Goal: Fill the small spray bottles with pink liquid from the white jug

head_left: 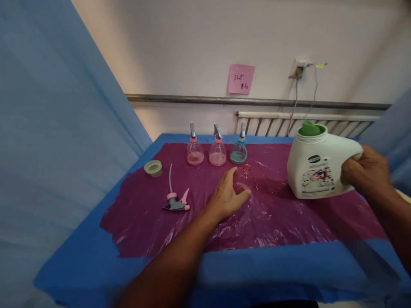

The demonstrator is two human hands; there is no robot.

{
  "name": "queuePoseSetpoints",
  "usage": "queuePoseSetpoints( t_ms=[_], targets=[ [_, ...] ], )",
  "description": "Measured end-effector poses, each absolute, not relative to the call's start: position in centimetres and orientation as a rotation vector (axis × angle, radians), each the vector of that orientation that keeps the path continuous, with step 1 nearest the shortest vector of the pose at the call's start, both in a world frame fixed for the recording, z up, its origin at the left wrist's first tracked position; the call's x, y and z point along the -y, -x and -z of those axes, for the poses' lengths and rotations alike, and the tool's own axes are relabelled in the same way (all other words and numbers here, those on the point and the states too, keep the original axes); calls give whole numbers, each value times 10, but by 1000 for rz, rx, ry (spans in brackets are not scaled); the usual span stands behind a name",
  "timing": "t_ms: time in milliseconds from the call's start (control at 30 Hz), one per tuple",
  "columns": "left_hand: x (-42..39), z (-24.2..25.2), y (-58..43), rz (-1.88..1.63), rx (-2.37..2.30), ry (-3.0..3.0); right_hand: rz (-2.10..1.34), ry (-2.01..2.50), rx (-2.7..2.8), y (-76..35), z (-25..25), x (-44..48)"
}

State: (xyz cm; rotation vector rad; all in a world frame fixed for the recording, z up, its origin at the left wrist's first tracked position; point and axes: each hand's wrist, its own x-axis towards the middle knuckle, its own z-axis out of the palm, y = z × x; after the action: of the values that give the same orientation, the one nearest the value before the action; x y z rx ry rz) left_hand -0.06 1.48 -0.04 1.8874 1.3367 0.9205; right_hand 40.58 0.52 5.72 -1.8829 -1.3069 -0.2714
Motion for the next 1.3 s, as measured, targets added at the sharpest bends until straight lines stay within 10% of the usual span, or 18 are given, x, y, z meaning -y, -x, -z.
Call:
queuePoseSetpoints(
  t_ms=[1300],
  targets=[
    [-13, -5, 1, -934, -1298, -2114, 911, 1984, 2088, -377, -142, -9]
  ],
)
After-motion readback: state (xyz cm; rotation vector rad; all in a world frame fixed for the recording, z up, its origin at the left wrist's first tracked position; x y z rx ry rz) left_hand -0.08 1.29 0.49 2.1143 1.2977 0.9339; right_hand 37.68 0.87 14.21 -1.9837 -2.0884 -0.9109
